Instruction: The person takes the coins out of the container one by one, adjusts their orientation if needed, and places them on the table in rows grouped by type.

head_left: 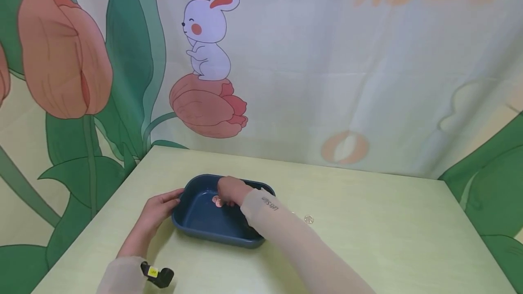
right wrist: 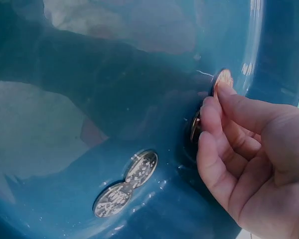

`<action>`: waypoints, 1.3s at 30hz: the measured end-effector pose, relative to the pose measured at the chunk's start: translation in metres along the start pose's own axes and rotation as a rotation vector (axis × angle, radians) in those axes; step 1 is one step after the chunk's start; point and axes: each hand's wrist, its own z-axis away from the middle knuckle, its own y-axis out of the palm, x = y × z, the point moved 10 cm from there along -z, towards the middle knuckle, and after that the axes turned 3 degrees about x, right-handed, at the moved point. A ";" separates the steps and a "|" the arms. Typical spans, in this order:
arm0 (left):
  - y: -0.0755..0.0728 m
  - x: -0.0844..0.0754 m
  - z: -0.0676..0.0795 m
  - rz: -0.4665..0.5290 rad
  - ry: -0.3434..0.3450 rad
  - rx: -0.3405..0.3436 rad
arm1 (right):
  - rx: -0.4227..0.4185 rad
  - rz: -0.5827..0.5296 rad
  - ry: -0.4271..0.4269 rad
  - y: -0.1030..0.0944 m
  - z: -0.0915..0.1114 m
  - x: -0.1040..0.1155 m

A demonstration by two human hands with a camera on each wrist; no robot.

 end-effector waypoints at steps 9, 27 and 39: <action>0.002 0.000 0.001 -0.002 -0.010 -0.008 | 0.019 -0.053 -0.004 0.005 -0.007 -0.003; 0.003 -0.003 0.001 0.005 -0.010 -0.005 | -0.025 -0.169 -0.099 -0.003 0.013 0.006; 0.001 -0.001 0.001 0.013 -0.029 -0.017 | 0.036 -0.314 -0.165 -0.007 0.014 0.008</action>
